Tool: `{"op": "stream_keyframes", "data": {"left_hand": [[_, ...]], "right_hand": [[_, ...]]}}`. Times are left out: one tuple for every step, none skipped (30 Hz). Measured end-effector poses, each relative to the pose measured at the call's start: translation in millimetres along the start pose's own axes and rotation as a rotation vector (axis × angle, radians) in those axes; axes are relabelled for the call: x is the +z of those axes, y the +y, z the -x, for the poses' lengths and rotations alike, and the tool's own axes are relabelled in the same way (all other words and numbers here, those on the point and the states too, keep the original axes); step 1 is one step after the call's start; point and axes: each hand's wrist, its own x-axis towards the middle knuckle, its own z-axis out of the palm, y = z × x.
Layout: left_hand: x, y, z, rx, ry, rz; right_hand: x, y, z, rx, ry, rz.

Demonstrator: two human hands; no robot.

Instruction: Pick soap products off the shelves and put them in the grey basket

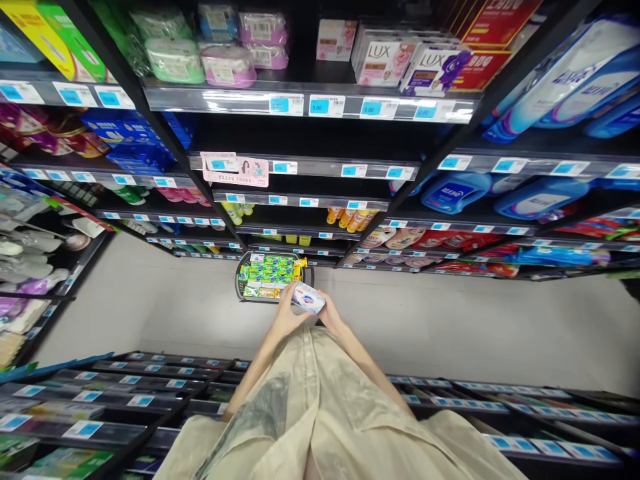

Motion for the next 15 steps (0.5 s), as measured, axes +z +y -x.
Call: {"op": "stream_keyframes", "data": {"left_hand": [[-0.2,-0.1,0.3,-0.004,-0.003,0.008],[-0.3,-0.3,0.5,-0.004,-0.002,0.021],[-0.3,-0.5,0.7,-0.003,0.002,0.037],[-0.2,-0.7,0.8,-0.004,0.009,0.055],[0.0,-0.9,1.0,-0.011,0.014,0.074],[0.2,-1.1,1.4,-0.027,0.017,0.093],[0.5,-1.3,2.0,-0.05,0.018,0.11],[1.0,-1.5,2.8,-0.077,0.019,0.124],[1.5,-2.0,3.7,-0.105,0.022,0.134],[2.1,-2.8,4.7,-0.13,0.031,0.139],[2.6,-4.2,5.7,-0.149,0.046,0.141],[3.2,-6.1,6.5,-0.161,0.064,0.141],[3.6,-8.6,7.0,-0.169,0.083,0.143],[3.9,-11.7,7.1,-0.175,0.096,0.146],[4.2,-15.1,7.0,-0.182,0.109,0.15]], "right_hand": [[-0.9,-0.4,0.7,0.007,0.005,0.007],[-1.5,-0.5,1.5,0.015,0.015,0.017],[-2.0,-0.4,2.3,0.022,0.027,0.028],[-2.3,-0.1,3.2,0.026,0.04,0.039],[-2.4,0.2,4.2,0.028,0.049,0.048],[-2.2,0.7,5.2,0.029,0.06,0.056],[-1.8,1.2,6.3,0.029,0.072,0.064],[-1.2,1.7,7.4,0.026,0.081,0.076],[-0.6,2.4,8.5,0.02,0.085,0.094],[-0.2,3.1,9.5,0.004,0.09,0.121],[0.0,3.7,10.2,-0.021,0.093,0.155],[-0.3,4.2,10.7,-0.053,0.089,0.195],[-0.9,4.3,10.8,-0.089,0.074,0.238],[-1.9,3.9,10.6,-0.121,0.051,0.284],[-3.2,2.9,9.9,-0.15,0.019,0.335]]}}
